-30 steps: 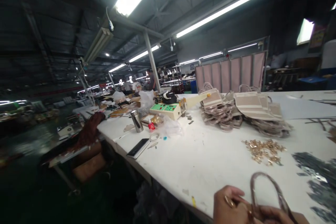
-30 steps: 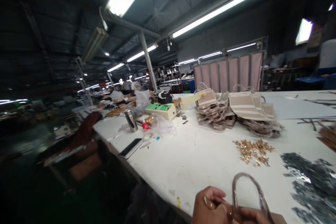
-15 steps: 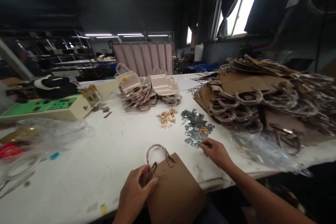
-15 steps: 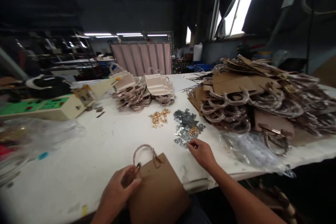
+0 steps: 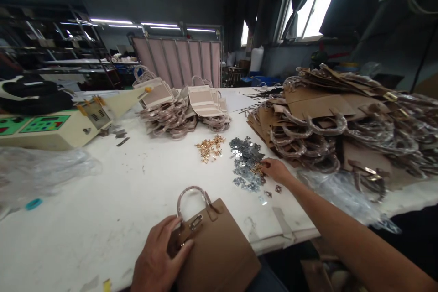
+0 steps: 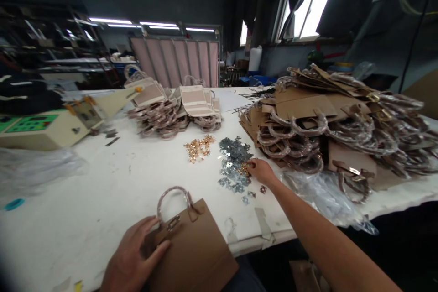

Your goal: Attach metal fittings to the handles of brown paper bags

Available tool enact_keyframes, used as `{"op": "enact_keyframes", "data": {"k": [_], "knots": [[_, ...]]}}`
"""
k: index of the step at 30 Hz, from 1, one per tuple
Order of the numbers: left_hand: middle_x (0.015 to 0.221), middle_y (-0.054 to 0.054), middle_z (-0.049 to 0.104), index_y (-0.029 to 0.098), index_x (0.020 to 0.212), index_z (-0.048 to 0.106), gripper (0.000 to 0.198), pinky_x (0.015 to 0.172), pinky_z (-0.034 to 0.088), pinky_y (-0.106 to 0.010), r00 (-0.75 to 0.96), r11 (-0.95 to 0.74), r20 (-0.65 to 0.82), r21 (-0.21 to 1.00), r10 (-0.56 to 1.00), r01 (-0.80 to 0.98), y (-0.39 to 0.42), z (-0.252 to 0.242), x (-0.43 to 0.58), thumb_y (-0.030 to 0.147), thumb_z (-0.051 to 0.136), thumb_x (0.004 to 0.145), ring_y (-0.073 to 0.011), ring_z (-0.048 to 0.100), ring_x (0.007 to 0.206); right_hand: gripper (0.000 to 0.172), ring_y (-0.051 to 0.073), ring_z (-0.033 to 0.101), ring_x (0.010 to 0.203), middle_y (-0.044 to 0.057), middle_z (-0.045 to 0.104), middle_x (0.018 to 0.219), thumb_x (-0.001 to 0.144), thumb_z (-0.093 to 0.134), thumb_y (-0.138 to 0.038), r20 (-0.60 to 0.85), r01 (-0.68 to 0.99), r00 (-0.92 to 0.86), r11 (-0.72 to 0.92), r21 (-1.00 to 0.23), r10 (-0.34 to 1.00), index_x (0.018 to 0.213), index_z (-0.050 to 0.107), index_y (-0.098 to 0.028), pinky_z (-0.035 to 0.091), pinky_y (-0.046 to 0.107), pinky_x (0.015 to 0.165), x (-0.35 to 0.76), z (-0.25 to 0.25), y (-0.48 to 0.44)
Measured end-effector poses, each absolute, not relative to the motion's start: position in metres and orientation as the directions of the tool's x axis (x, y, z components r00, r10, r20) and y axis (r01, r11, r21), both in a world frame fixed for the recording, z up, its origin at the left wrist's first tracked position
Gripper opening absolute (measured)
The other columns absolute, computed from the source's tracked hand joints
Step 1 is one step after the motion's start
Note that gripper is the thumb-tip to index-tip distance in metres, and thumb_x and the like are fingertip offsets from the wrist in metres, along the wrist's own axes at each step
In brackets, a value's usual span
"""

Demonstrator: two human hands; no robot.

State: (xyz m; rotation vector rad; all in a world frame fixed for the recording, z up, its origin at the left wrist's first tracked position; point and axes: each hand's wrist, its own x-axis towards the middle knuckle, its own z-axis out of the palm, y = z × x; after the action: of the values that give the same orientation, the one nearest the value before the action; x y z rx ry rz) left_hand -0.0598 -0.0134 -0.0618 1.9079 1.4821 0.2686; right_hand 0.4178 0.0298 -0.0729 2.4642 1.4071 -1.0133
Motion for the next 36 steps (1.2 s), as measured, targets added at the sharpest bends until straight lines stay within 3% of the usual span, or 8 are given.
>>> {"op": "enact_keyframes", "data": {"k": [6,13,19,22,25,30,33,36], "knots": [[0.130,-0.010,0.065,0.028,0.132,0.057,0.046,0.095,0.059,-0.046,0.406,-0.271,-0.071,0.639,0.911,0.720,0.004,-0.036,-0.038,0.040,0.069,0.089,-0.0305,0.063,0.117,0.021,0.019,0.066,0.080,0.004,0.076,0.086,0.081,0.067,-0.023,-0.625,0.781,0.333,-0.578,-0.236,0.706,0.097,0.080,-0.021,0.043,0.027,0.072,0.422,-0.069,0.030],[0.120,-0.009,0.069,0.025,0.119,0.064,0.031,0.098,0.056,-0.045,0.523,-0.331,-0.056,0.715,0.851,0.615,0.015,-0.022,-0.011,0.027,0.069,0.089,-0.0285,0.062,0.114,0.013,0.019,0.065,0.077,0.004,0.073,0.082,0.070,0.076,-0.027,-0.572,0.673,0.432,-0.671,-0.309,0.697,0.080,0.072,-0.019,0.045,0.029,0.071,0.420,-0.057,0.029],[0.124,-0.010,0.068,0.021,0.118,0.068,0.029,0.106,0.050,-0.048,0.613,-0.362,-0.115,0.717,0.781,0.596,0.036,-0.028,0.010,0.025,0.068,0.089,-0.0301,0.059,0.120,0.034,0.018,0.067,0.069,0.004,0.073,0.079,0.076,0.072,-0.045,-0.627,0.452,0.402,-0.740,-0.498,0.667,0.095,0.068,-0.017,0.054,0.030,0.063,0.388,-0.024,0.020],[0.126,-0.010,0.069,0.021,0.120,0.068,0.032,0.110,0.046,-0.051,0.654,-0.361,-0.168,0.722,0.737,0.591,0.046,-0.033,0.021,0.026,0.068,0.088,-0.0316,0.057,0.124,0.049,0.020,0.070,0.071,0.003,0.071,0.079,0.075,0.075,-0.052,-0.669,0.226,0.346,-0.750,-0.622,0.658,0.108,0.066,-0.016,0.056,0.030,0.061,0.347,-0.007,0.008],[0.126,-0.010,0.070,0.021,0.120,0.069,0.031,0.111,0.044,-0.052,0.708,-0.358,-0.230,0.735,0.668,0.576,0.052,-0.036,0.027,0.024,0.065,0.089,-0.0314,0.057,0.123,0.045,0.019,0.069,0.068,0.002,0.070,0.075,0.075,0.079,-0.049,-0.728,0.069,0.255,-0.763,-0.642,0.636,0.103,0.071,-0.015,0.055,0.030,0.059,0.306,0.001,-0.006],[0.129,-0.012,0.070,0.019,0.122,0.070,0.034,0.111,0.042,-0.052,0.736,-0.347,-0.284,0.741,0.615,0.575,0.055,-0.038,0.025,0.017,0.060,0.090,-0.0308,0.056,0.126,0.035,0.019,0.069,0.073,0.005,0.077,0.085,0.082,0.069,-0.036,-0.776,0.332,0.055,-0.745,-0.579,0.628,0.110,0.078,-0.017,0.055,0.031,0.070,0.275,-0.007,-0.023],[0.135,-0.011,0.068,0.019,0.123,0.069,0.034,0.108,0.042,-0.052,0.756,-0.382,-0.294,0.722,0.585,0.577,0.057,-0.040,0.028,0.017,0.058,0.091,-0.0318,0.055,0.126,0.031,0.021,0.070,0.088,0.005,0.077,0.101,0.081,0.067,-0.028,-0.708,0.493,0.006,-0.618,-0.612,0.706,0.109,0.079,-0.020,0.054,0.033,0.081,0.274,-0.013,-0.027],[0.125,-0.009,0.072,0.021,0.110,0.072,0.021,0.099,0.044,-0.049,0.783,-0.425,-0.318,0.700,0.535,0.574,0.060,-0.043,0.035,0.022,0.059,0.094,-0.0318,0.057,0.119,0.020,0.021,0.069,0.089,0.004,0.076,0.095,0.089,0.065,-0.032,-0.635,0.557,0.001,-0.528,-0.641,0.772,0.097,0.081,-0.023,0.050,0.033,0.084,0.267,-0.012,-0.028]]}}
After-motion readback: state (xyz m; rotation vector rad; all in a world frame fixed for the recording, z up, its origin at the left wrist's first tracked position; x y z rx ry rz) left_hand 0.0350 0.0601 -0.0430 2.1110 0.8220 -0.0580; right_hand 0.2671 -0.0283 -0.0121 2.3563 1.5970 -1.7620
